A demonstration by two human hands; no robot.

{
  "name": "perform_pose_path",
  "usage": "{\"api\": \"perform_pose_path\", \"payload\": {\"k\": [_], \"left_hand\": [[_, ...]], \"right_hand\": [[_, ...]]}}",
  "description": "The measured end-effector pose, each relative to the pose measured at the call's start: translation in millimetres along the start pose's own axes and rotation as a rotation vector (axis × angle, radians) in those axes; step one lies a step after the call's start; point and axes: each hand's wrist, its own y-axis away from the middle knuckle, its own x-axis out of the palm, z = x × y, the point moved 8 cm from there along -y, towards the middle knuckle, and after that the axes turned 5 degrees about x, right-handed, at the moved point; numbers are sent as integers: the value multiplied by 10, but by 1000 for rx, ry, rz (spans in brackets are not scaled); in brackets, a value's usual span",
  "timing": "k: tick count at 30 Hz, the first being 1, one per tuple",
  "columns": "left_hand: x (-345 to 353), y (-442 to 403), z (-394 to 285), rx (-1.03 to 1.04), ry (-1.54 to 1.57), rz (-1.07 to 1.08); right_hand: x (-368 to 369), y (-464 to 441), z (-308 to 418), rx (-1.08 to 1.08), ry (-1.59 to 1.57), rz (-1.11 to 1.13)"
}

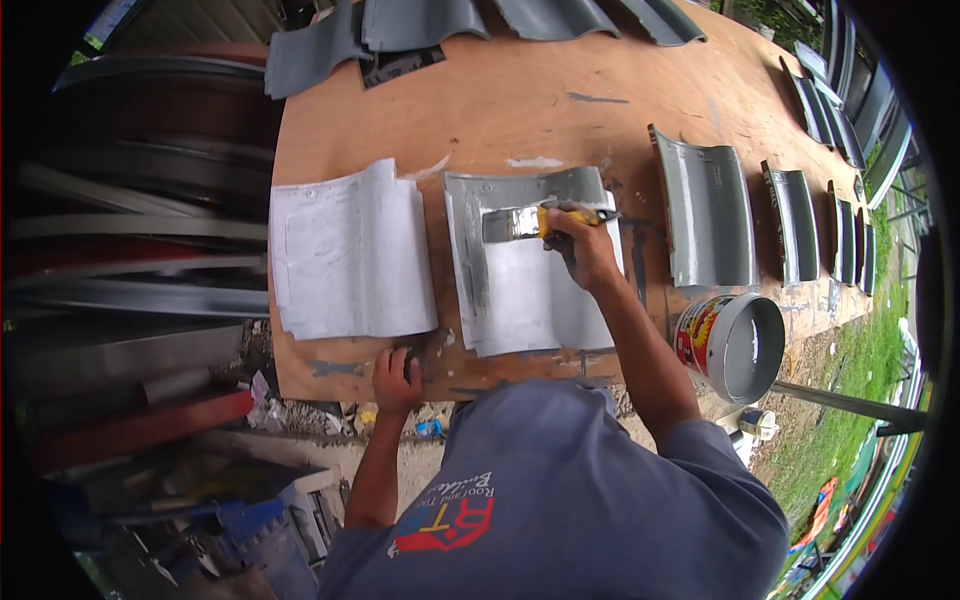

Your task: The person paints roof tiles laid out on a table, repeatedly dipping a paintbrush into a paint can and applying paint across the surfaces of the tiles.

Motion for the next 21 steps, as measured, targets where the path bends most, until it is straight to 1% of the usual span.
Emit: {"api": "perform_pose_path", "payload": {"k": [2,3,5,6,8,9,11,12,14,15,16,18,19,21], "left_hand": [[-18,-42,-31,25,27,-15],[-18,-53,-18,13,16,-14],[-27,-54,-44,20,24,-17],[-19,-55,-46,15,16,-12],[-6,-52,-38,-7,14,-1],[2,-43,-49,-2,8,11],[-6,-62,-57,-3,-1,-3],[9,-63,-67,4,-7,9],[4,-61,-45,-6,-16,13],[8,-68,-21,-5,-20,19],[23,-67,-7,-4,-17,16],[37,-40,-14,-17,-10,16],[38,-62,-13,-10,5,15],[29,-62,-17,-9,17,15]], "right_hand": [[111,-89,-30,-110,218,-7],[136,-171,-45,-98,215,5],[223,-290,93,-287,370,42],[265,-383,114,-280,364,46],[464,-464,250,-440,634,38],[516,-502,217,-432,624,30],[689,-512,201,-516,654,101],[664,-476,199,-512,643,91],[831,-198,179,-743,861,261],[784,-128,67,-660,871,331],[811,48,71,-504,880,404],[840,281,20,-338,924,581],[845,317,-12,-305,919,642],[889,257,53,-282,929,637]]}}
